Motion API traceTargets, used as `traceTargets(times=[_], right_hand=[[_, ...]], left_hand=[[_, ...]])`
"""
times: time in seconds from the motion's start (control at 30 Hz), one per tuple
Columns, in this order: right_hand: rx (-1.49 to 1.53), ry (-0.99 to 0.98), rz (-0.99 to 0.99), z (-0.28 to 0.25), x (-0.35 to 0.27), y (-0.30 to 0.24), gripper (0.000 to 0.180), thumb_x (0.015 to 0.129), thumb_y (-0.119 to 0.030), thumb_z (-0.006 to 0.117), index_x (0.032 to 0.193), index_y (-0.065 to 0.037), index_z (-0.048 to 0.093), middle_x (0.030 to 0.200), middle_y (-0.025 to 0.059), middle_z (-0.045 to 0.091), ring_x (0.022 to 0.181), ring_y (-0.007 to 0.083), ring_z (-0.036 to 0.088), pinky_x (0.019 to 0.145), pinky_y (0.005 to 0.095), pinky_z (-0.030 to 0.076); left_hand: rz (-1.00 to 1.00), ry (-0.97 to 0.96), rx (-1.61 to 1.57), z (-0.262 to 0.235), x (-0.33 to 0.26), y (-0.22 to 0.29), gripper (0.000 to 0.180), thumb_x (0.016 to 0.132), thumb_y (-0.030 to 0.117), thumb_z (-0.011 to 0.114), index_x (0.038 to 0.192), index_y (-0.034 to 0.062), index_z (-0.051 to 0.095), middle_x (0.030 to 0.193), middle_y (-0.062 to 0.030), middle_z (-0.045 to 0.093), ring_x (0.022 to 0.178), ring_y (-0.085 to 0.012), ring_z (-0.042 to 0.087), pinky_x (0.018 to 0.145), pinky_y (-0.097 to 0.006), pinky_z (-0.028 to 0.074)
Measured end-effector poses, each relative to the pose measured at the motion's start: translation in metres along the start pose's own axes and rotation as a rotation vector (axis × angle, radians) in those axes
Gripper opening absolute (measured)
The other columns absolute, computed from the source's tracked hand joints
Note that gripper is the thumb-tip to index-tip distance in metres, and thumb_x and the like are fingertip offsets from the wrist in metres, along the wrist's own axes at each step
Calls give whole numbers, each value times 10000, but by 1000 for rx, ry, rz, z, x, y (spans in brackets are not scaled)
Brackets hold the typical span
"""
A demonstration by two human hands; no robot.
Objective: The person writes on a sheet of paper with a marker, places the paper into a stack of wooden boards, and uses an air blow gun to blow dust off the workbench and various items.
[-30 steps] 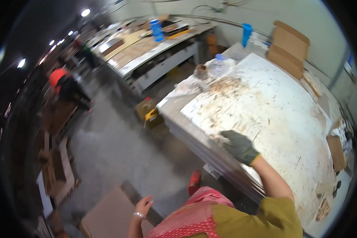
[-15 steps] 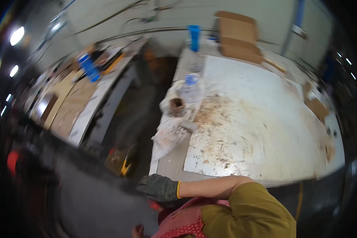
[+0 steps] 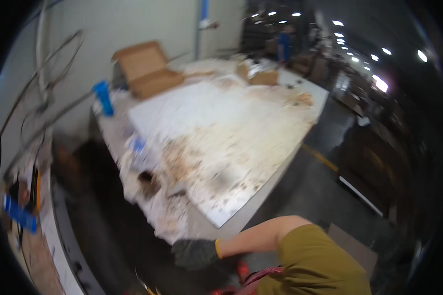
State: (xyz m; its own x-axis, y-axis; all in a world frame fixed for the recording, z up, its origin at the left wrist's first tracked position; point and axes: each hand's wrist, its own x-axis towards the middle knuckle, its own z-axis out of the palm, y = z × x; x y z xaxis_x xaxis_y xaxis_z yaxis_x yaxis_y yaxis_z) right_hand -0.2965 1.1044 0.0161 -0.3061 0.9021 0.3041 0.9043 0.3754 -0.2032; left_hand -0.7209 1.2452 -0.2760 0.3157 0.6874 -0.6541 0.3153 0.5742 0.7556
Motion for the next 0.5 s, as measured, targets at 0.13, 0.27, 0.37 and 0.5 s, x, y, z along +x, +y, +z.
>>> traceTargets(times=[0.13, 0.27, 0.37, 0.5], right_hand=[[195, -259, 0, -56, 45, 4, 186, 684, -222, 579, 828, -106, 604, 943, 56, 576, 967, 275, 523, 869, 411, 404], [-26, -224, 105, -40, 45, 1, 287, 624, -243, 635, 875, -105, 615, 943, 42, 576, 971, 256, 528, 845, 411, 415], [2, -306, 124, -26, 45, 6, 287, 633, -222, 627, 901, -117, 624, 968, 35, 592, 961, 250, 543, 812, 407, 434], [-3, -398, 103, -25, 54, -4, 275, 663, -207, 610, 926, -138, 651, 955, 33, 617, 885, 240, 583, 731, 388, 475]], left_hand=[[139, 57, 682, 8, 72, 2, 275, 873, 252, 533, 1028, 28, 569, 927, -128, 588, 849, -241, 565, 763, -360, 454], [278, 229, 617, 25, 108, -2, 268, 793, 171, 647, 1016, 38, 583, 914, -112, 639, 864, -252, 619, 787, -347, 468], [80, 323, 781, 13, 152, -29, 413, 789, 202, 658, 1146, 53, 513, 1084, -154, 577, 1008, -313, 554, 862, -378, 443], [64, 530, 868, -62, 219, -93, 607, 793, 267, 651, 1287, 42, 380, 1245, -207, 474, 1143, -364, 459, 928, -420, 407]])
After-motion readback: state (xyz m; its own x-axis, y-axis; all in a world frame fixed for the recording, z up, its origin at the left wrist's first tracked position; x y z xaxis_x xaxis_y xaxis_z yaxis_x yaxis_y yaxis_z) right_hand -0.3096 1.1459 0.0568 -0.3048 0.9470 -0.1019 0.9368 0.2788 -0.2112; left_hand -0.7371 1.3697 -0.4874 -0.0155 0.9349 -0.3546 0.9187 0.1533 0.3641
